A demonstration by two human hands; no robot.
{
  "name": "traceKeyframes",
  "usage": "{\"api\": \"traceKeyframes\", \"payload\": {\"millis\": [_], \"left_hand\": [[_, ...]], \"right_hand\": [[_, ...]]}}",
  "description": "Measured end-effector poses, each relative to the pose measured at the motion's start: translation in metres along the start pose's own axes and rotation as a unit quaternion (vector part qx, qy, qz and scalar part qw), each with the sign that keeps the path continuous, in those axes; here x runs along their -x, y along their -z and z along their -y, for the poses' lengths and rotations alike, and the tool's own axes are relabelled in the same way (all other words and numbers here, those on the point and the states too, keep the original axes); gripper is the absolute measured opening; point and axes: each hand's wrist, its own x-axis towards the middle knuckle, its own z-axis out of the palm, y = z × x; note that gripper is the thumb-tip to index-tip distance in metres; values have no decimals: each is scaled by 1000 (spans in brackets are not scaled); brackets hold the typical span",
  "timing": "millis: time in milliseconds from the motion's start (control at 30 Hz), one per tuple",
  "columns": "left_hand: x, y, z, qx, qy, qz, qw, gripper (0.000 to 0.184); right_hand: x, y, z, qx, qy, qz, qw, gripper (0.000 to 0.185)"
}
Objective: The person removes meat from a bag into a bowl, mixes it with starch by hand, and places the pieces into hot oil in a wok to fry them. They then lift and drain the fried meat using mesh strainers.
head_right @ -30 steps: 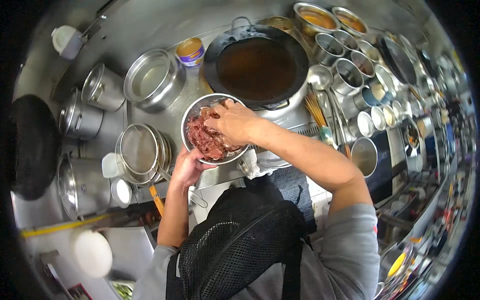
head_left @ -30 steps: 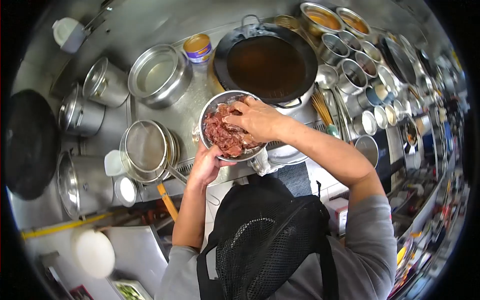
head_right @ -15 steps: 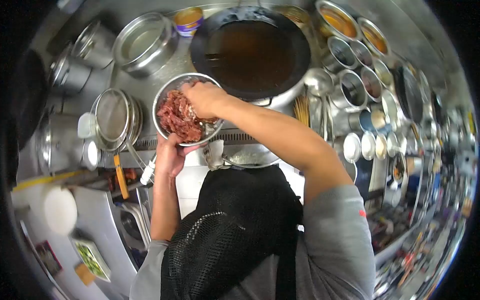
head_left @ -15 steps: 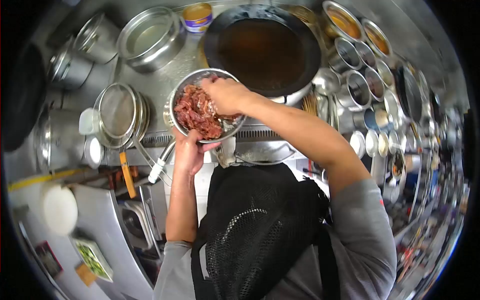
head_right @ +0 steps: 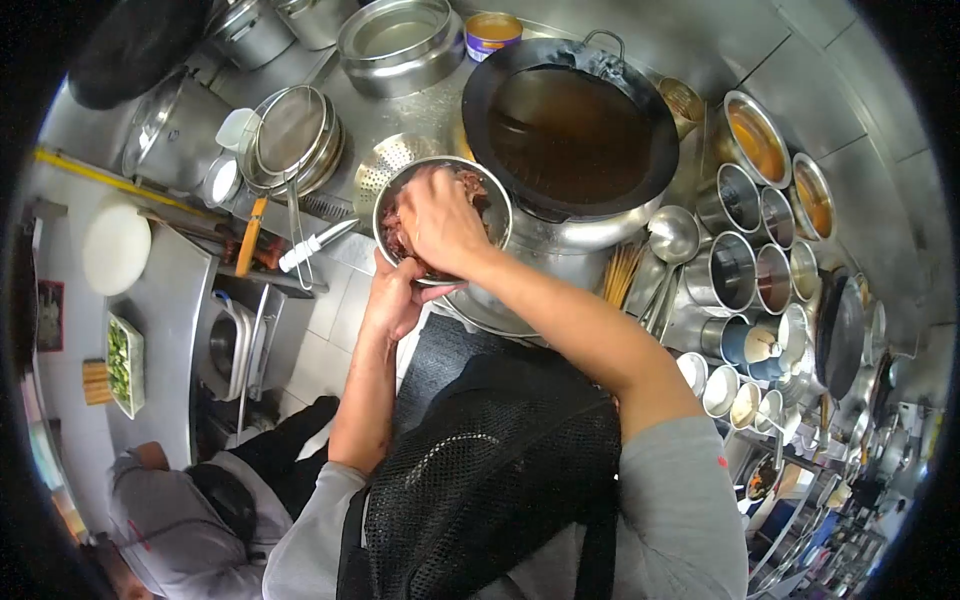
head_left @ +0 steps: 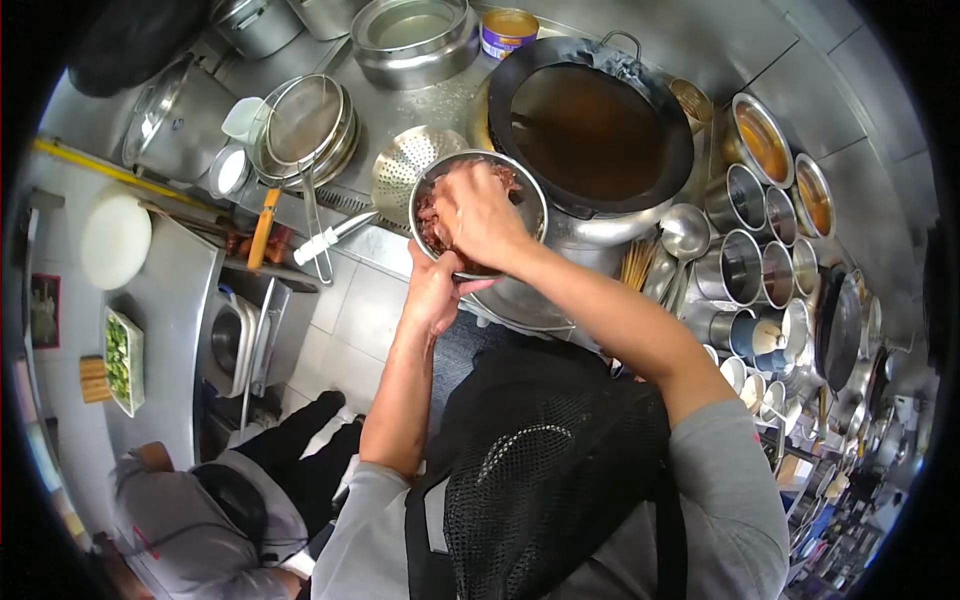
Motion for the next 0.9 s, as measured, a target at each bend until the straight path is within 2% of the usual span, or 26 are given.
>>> {"api": "traceKeyframes", "payload": {"millis": [67, 133, 167, 200, 233, 267, 300, 400, 433, 467, 567, 600, 667, 700, 733, 800, 833, 867, 900], "left_hand": [[18, 8, 3, 23, 28, -15, 999, 65], [31, 31, 11, 44, 21, -20, 999, 68], [41, 44, 10, 39, 35, 8, 999, 71], [50, 54, 9, 35, 51, 35, 997, 74], [59, 58, 3, 31, 65, 39, 997, 81], [66, 61, -2, 35, 71, 37, 996, 81], [73, 64, -6, 13, 74, 35, 997, 84], [87, 74, -10, -14, 81, 45, 996, 87], [91, 76, -12, -12, 81, 51, 995, 87], [96, 76, -13, -8, 81, 56, 995, 86], [107, 75, -10, -2, 88, 45, 995, 85], [109, 76, -9, -27, 73, 43, 996, 85], [112, 74, -4, -56, 54, 43, 996, 78], [113, 74, 0, -62, 67, 38, 995, 74], [115, 74, 4, -67, 82, 32, 994, 70], [118, 74, 10, -64, 60, 39, 995, 66], [120, 75, 14, -64, 66, 23, 996, 67], [122, 75, 18, -64, 72, 6, 995, 68], [123, 75, 20, -68, 74, 1, 995, 64]], "right_hand": [[25, -12, -12, 156, 145, 93, 973, 36], [40, 6, 11, 177, 145, 152, 962, 40], [41, 16, 27, 193, 134, 197, 952, 44], [36, 29, 49, 192, 138, 201, 951, 44], [33, 45, 72, 243, 153, 262, 921, 47], [34, 55, 90, 293, 166, 322, 885, 50], [32, 57, 96, 301, 201, 332, 871, 57], [21, 65, 94, 185, 306, 373, 856, 63], [19, 61, 89, 176, 305, 426, 833, 76], [27, 61, 86, 177, 297, 431, 834, 76], [52, 61, 78, 183, 262, 376, 870, 100], [59, 59, 79, 181, 262, 377, 869, 100], [67, 52, 80, 205, 155, 407, 876, 102], [76, 39, 66, 214, 164, 378, 886, 94], [80, 34, 66, 214, 169, 375, 886, 94], [87, 29, 66, 184, 86, 367, 908, 85], [89, 25, 66, 176, 93, 330, 923, 72], [88, 22, 65, 175, 102, 329, 922, 72], [84, 20, 67, 169, 55, 355, 918, 63]]}}
